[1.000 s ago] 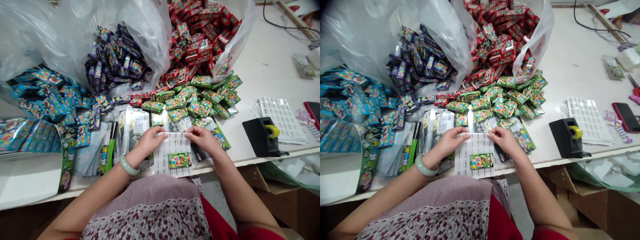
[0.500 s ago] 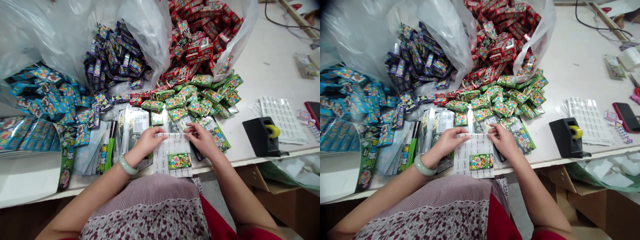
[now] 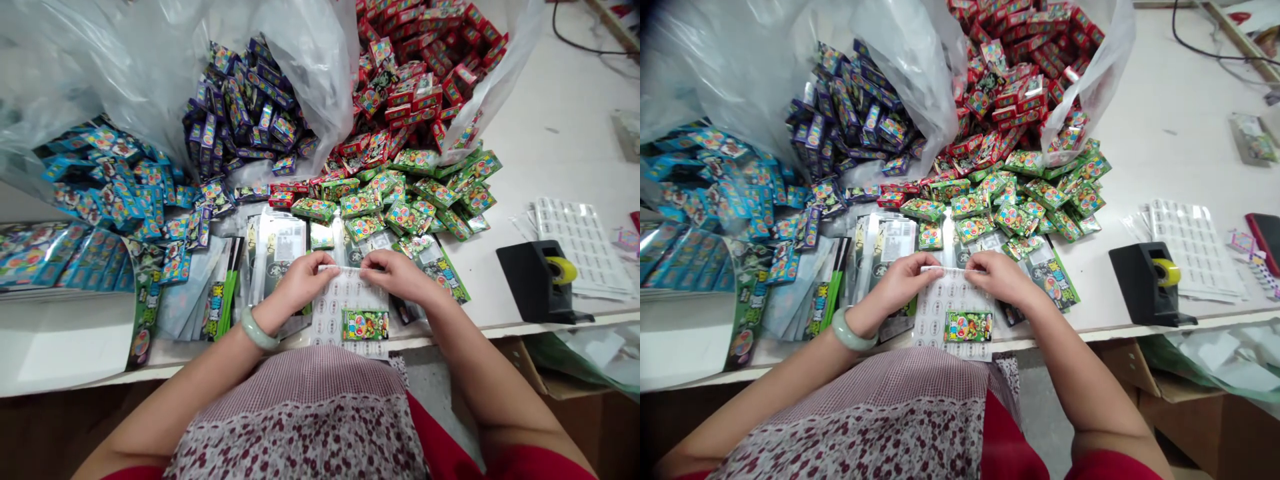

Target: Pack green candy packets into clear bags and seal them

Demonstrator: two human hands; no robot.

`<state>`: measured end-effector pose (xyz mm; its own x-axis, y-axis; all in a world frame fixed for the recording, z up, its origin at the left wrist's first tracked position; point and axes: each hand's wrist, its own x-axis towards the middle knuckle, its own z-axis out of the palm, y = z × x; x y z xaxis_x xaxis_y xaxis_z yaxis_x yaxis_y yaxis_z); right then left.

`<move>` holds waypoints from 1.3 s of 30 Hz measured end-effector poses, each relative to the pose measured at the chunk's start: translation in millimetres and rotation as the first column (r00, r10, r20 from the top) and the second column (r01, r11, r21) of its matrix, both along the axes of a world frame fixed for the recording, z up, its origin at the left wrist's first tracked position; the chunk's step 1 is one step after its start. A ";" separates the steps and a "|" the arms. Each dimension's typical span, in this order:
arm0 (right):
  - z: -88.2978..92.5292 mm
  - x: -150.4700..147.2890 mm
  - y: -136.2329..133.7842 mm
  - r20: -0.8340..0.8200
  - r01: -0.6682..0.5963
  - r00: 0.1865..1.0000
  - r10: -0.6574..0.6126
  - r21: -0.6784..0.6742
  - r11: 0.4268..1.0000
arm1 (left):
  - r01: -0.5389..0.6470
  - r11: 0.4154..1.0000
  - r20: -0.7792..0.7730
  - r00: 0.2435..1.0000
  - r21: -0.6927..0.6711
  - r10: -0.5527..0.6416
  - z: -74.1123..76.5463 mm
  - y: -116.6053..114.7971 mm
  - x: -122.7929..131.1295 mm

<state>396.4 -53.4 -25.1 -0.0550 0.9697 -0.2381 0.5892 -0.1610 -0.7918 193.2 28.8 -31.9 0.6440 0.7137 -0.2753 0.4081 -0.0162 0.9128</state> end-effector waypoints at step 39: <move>-1.2 -0.1 -9.6 -0.055 0.016 0.998 -0.020 -0.073 0.997 | -0.159 0.985 0.078 0.983 -0.068 0.164 -4.1 -12.7 -15.0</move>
